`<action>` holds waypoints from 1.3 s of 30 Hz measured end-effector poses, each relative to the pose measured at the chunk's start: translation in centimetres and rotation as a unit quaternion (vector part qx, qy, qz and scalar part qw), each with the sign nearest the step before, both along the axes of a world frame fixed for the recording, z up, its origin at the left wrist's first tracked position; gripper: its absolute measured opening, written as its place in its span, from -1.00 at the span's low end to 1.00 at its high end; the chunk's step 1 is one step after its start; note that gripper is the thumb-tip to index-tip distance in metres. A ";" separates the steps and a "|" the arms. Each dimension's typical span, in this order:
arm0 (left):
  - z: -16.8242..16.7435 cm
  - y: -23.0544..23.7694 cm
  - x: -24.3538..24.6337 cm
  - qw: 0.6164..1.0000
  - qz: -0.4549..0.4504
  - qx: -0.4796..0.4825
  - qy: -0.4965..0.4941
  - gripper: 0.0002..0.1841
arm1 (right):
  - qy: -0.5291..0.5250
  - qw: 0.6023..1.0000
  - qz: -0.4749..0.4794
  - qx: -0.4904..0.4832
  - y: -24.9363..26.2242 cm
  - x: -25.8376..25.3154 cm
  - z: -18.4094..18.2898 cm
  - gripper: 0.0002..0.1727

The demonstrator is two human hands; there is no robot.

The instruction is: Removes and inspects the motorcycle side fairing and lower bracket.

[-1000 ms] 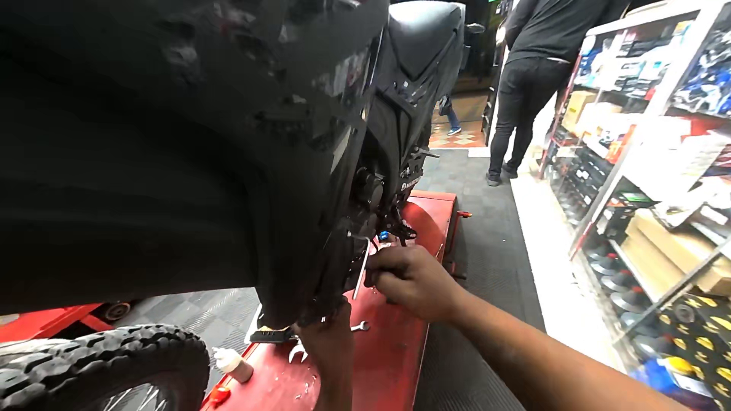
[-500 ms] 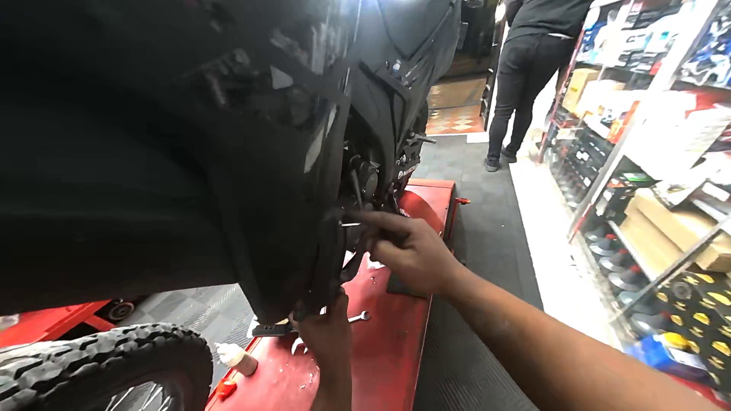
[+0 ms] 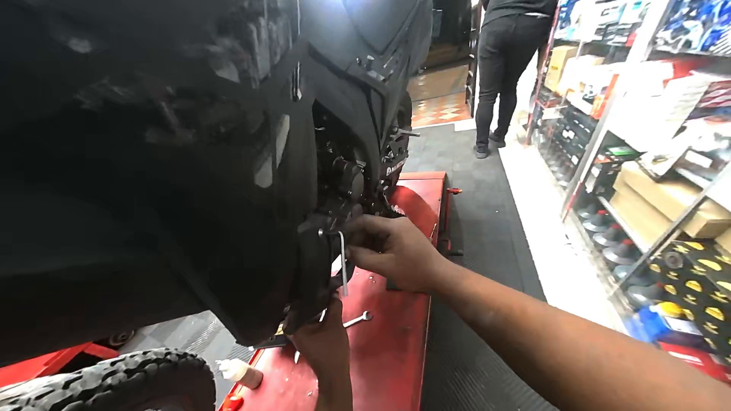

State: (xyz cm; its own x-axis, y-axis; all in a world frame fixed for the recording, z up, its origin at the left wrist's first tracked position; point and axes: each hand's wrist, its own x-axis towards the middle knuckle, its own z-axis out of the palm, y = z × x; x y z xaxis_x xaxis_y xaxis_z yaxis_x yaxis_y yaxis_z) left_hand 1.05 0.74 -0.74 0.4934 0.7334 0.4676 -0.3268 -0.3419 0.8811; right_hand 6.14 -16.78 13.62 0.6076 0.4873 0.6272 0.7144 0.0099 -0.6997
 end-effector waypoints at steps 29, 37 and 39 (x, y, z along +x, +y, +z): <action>0.4 -0.4 0.0 0.999 0.007 0.033 0.001 -0.44 | -0.069 0.997 -0.035 0.012 0.6 -2.6 0.2 -0.57; 0.5 -0.3 0.4 0.999 0.012 0.033 0.008 -0.46 | 0.007 0.992 -0.048 -0.119 0.1 0.0 -0.6 -0.79; 0.4 -0.3 0.4 0.999 0.002 0.033 -0.006 -0.45 | -0.047 0.995 -0.002 -0.086 0.1 -1.1 -0.6 -0.80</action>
State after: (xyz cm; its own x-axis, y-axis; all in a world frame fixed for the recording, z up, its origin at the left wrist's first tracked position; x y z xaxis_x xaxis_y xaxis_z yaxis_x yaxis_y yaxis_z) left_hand 1.49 0.46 -0.38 0.4844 0.7024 0.5215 -0.3355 -0.4014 0.8523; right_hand 5.03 -16.69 12.98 0.5520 0.5902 0.5890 0.7766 -0.1067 -0.6209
